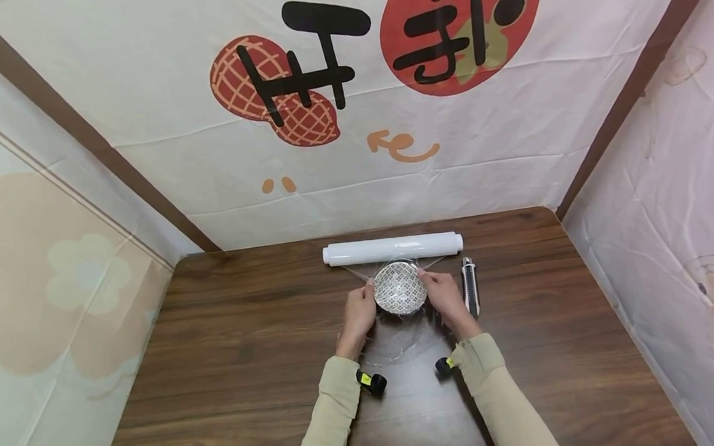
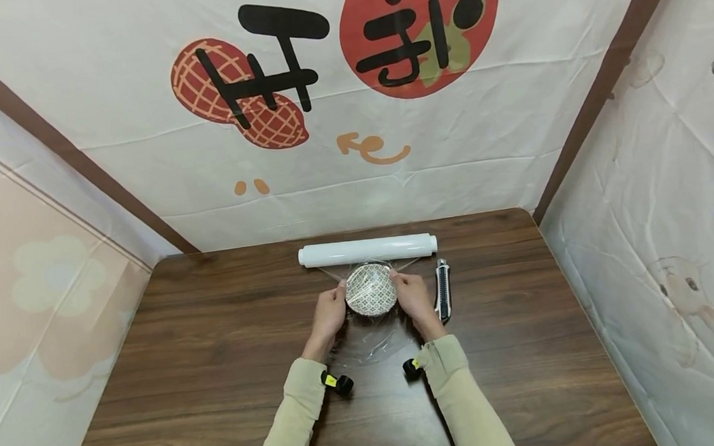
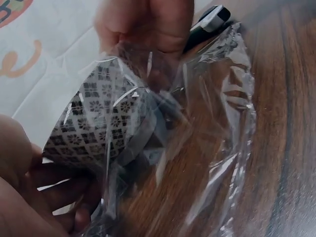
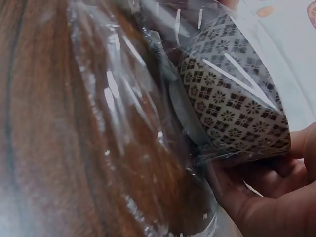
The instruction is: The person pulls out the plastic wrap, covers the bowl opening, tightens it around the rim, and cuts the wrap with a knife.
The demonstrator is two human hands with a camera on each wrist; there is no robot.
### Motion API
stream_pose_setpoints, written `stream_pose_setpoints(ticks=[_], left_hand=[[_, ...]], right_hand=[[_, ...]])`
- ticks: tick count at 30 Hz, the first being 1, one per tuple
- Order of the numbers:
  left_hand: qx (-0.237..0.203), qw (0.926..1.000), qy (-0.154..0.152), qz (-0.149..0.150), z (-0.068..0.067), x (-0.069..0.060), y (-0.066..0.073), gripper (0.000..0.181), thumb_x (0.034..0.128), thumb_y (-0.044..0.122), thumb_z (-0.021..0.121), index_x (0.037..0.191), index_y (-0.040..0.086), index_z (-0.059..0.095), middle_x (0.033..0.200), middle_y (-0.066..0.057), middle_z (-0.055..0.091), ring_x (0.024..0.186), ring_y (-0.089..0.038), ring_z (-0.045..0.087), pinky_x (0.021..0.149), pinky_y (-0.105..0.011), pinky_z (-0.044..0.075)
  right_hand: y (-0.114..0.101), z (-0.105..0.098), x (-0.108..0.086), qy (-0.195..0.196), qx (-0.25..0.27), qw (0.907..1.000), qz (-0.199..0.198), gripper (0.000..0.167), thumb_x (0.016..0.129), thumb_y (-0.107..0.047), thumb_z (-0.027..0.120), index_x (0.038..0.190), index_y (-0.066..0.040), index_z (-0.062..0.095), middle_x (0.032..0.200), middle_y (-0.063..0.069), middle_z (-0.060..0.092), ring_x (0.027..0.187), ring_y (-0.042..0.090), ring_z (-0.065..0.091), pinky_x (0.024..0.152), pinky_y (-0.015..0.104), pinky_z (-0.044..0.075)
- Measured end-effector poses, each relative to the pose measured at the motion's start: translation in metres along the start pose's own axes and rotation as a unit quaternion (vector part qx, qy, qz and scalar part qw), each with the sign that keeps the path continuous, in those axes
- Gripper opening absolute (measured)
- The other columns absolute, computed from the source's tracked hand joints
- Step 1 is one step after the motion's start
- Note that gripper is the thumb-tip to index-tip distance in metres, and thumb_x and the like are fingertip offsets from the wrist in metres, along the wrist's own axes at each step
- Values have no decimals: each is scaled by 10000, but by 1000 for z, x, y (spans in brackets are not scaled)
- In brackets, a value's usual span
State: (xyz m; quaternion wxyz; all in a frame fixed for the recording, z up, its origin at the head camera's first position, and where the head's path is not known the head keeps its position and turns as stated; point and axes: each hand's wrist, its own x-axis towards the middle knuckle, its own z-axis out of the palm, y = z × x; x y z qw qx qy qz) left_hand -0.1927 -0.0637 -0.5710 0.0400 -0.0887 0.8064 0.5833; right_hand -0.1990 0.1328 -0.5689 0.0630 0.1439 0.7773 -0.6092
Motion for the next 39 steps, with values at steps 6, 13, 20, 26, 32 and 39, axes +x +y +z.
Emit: stream_pose_setpoints(ticks=[6, 13, 20, 26, 32, 39], left_hand=[[94, 9997, 212, 41, -5, 0, -5, 574, 1084, 417, 568, 620, 81, 545, 594, 33, 420, 587, -136, 369, 564, -271, 318], [1515, 9817, -973, 625, -29, -15, -6, 624, 982, 541, 694, 1378, 60, 665, 1363, -137, 696, 1288, -303, 625, 1094, -494, 523], [3007, 9186, -2000, 1605, -44, -24, -10, 825, 805, 434, 911, 1450, 30, 591, 1467, -178, 543, 1373, -376, 442, 1161, -560, 440], [3254, 9081, -1413, 2226, -38, -16, -18, 441, 887, 209, 856, 1262, 23, 714, 1268, -170, 670, 1196, -356, 586, 1034, -502, 528], [3261, 8979, -807, 2844, -33, -5, -24, 84, 896, 135, 829, 968, 107, 797, 1005, -65, 771, 981, -278, 700, 903, -446, 579], [3163, 9013, -1244, 2688, -41, -2, -23, 224, 886, 292, 856, 1024, 125, 797, 1077, -34, 781, 1052, -254, 675, 961, -435, 554]], right_hand=[[7, -5, 0, 8, -25, 9998, 188, 511, 1054, -477, 600, 1233, -17, 731, 1291, 158, 698, 1082, 227, 596, 836, 264, 468], [9, -22, -18, -399, -1178, 9907, -547, 679, 970, -541, 709, 1390, -14, 631, 1340, 216, 701, 1231, 363, 672, 1048, 507, 552], [15, -32, -36, -1311, -2421, 9494, -1508, 1034, 721, -365, 963, 1565, -66, 447, 1536, 200, 568, 1360, 443, 533, 1167, 630, 424], [20, -26, -36, -706, -3050, 9305, -1901, 738, 794, -83, 881, 1460, -59, 564, 1427, 184, 660, 1265, 414, 579, 1118, 584, 473], [18, -18, -27, -54, -3156, 9271, -2021, 264, 856, -10, 776, 1090, -102, 695, 997, 134, 759, 989, 366, 697, 894, 554, 571], [17, -23, -19, -302, -3237, 9198, -2197, 188, 868, -82, 793, 1041, -116, 725, 971, 92, 769, 936, 293, 701, 848, 487, 575]])
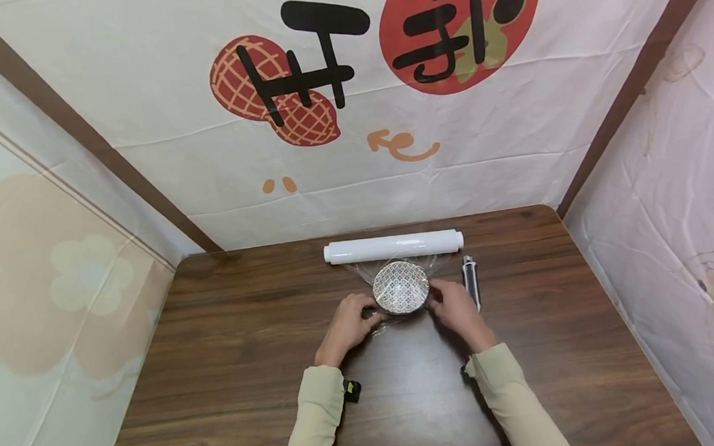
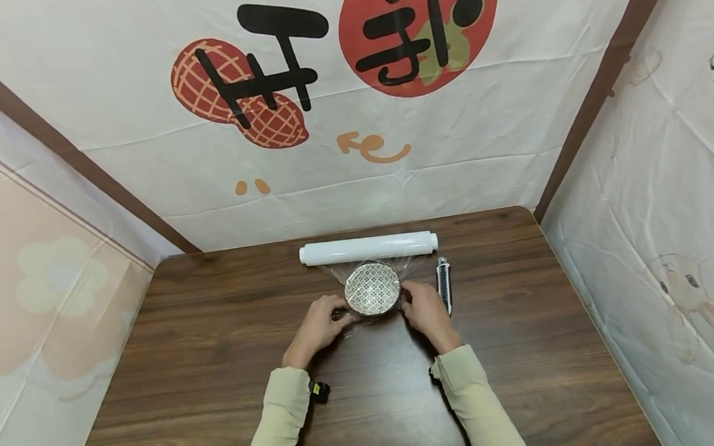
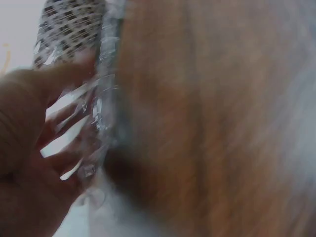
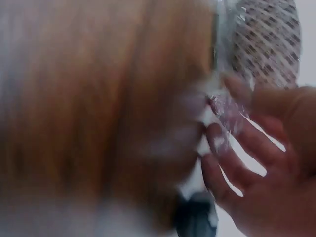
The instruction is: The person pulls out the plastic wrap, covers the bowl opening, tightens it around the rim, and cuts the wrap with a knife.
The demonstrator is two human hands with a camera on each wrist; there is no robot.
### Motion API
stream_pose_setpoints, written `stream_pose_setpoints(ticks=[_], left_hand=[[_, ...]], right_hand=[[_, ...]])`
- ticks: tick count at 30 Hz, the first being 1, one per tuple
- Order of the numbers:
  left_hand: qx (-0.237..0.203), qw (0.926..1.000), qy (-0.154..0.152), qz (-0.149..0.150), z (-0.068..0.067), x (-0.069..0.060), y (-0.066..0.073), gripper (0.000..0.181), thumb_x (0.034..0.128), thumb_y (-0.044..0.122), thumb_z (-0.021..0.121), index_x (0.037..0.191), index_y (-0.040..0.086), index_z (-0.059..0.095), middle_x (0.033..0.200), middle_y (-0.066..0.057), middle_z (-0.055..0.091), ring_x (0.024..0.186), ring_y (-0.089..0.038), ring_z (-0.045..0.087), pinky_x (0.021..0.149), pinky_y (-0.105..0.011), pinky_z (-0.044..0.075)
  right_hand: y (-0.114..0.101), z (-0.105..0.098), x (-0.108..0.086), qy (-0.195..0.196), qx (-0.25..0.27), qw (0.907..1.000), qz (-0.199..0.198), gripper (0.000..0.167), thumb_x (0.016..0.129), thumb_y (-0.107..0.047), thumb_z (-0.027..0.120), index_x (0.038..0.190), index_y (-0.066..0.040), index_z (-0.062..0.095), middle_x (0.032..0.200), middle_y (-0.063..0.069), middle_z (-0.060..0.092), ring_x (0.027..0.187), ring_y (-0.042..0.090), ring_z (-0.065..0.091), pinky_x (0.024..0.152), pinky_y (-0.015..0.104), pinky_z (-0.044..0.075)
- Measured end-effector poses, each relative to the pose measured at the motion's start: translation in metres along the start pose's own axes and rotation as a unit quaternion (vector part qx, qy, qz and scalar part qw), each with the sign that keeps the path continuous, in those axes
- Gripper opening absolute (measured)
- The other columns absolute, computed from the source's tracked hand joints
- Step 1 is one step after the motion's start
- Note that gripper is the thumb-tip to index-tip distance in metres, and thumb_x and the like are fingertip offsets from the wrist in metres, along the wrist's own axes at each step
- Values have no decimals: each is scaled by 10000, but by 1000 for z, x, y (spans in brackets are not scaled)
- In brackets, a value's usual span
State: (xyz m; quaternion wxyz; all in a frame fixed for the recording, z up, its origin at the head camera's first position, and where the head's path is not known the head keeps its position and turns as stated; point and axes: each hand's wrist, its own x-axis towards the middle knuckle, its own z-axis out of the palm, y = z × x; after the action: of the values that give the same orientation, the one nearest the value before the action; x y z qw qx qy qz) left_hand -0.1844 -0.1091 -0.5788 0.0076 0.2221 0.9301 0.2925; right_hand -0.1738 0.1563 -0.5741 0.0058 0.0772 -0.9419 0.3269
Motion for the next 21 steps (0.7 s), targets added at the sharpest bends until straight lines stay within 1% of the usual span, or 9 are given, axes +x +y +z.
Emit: stream_pose_setpoints(ticks=[2, 4, 7, 9, 11, 14, 16, 18, 21], left_hand=[[-120, 9995, -266, -142, -6, -3, -1, 416, 840, 356, 894, 1150, 111, 765, 1180, -64, 751, 1140, -277, 637, 1019, -458, 533], [-103, 9983, -517, -250, -13, -7, -2, 557, 807, 371, 921, 1253, 105, 718, 1258, -83, 708, 1196, -294, 591, 1056, -478, 513], [55, 9968, -774, -202, -21, -8, -4, 530, 852, 228, 886, 1327, 108, 683, 1304, -108, 657, 1230, -322, 556, 1068, -493, 511], [97, 9954, -952, -83, -25, -6, -6, 435, 890, 102, 810, 1312, 119, 705, 1290, -118, 648, 1218, -332, 552, 1049, -497, 515], [129, 9942, -1063, 71, -27, -1, -9, 374, 910, 0, 723, 1257, 137, 748, 1241, -111, 655, 1189, -329, 574, 1019, -491, 525], [311, 9925, -1149, 286, -25, 9, -13, 380, 914, -81, 625, 1169, 145, 793, 1130, -81, 672, 1075, -273, 625, 954, -432, 543], [498, 9921, -1087, 373, -21, 16, -15, 375, 901, -106, 604, 1098, 136, 811, 1060, -62, 688, 1006, -243, 656, 917, -407, 561], [628, 9930, -962, 267, -19, 23, -14, 331, 896, -98, 615, 1062, 113, 808, 1021, -63, 705, 972, -246, 668, 899, -410, 569], [574, 9960, -652, -224, -18, 30, -11, 246, 918, -7, 673, 1103, 99, 795, 1095, -110, 725, 1077, -331, 662, 969, -496, 550]], right_hand=[[2, -6, -2, -332, 33, 9993, -177, 367, 841, -144, 850, 1182, -92, 723, 1122, 125, 770, 1061, 328, 682, 964, 514, 552], [3, -13, -6, -708, -6, 9971, -282, 579, 797, -173, 898, 1317, -47, 675, 1298, 170, 712, 1197, 380, 611, 1069, 546, 504], [3, -22, -10, -955, -340, 9936, -493, 681, 764, -64, 864, 1393, 12, 614, 1412, 226, 620, 1271, 441, 526, 1103, 586, 468], [4, -24, -11, -890, -567, 9922, -659, 644, 756, 42, 776, 1380, 30, 619, 1410, 242, 606, 1269, 458, 525, 1097, 584, 475], [6, -22, -9, -632, -759, 9906, -946, 545, 751, 112, 694, 1287, 22, 672, 1322, 232, 657, 1195, 450, 583, 1050, 570, 502], [11, -13, -2, -278, -872, 9889, -1173, 337, 800, 129, 649, 1091, -22, 731, 1148, 183, 717, 1044, 407, 644, 967, 541, 535], [12, -9, 5, -197, -925, 9888, -1157, 227, 851, 102, 642, 980, -59, 735, 1051, 149, 720, 975, 380, 655, 918, 526, 551], [12, -7, 11, -219, -938, 9904, -988, 170, 885, 66, 649, 920, -81, 727, 1017, 137, 711, 960, 364, 659, 893, 517, 563], [9, -9, 17, -242, -860, 9945, -551, 126, 928, -34, 696, 1040, -65, 745, 1096, 163, 706, 1039, 377, 667, 931, 532, 569]])
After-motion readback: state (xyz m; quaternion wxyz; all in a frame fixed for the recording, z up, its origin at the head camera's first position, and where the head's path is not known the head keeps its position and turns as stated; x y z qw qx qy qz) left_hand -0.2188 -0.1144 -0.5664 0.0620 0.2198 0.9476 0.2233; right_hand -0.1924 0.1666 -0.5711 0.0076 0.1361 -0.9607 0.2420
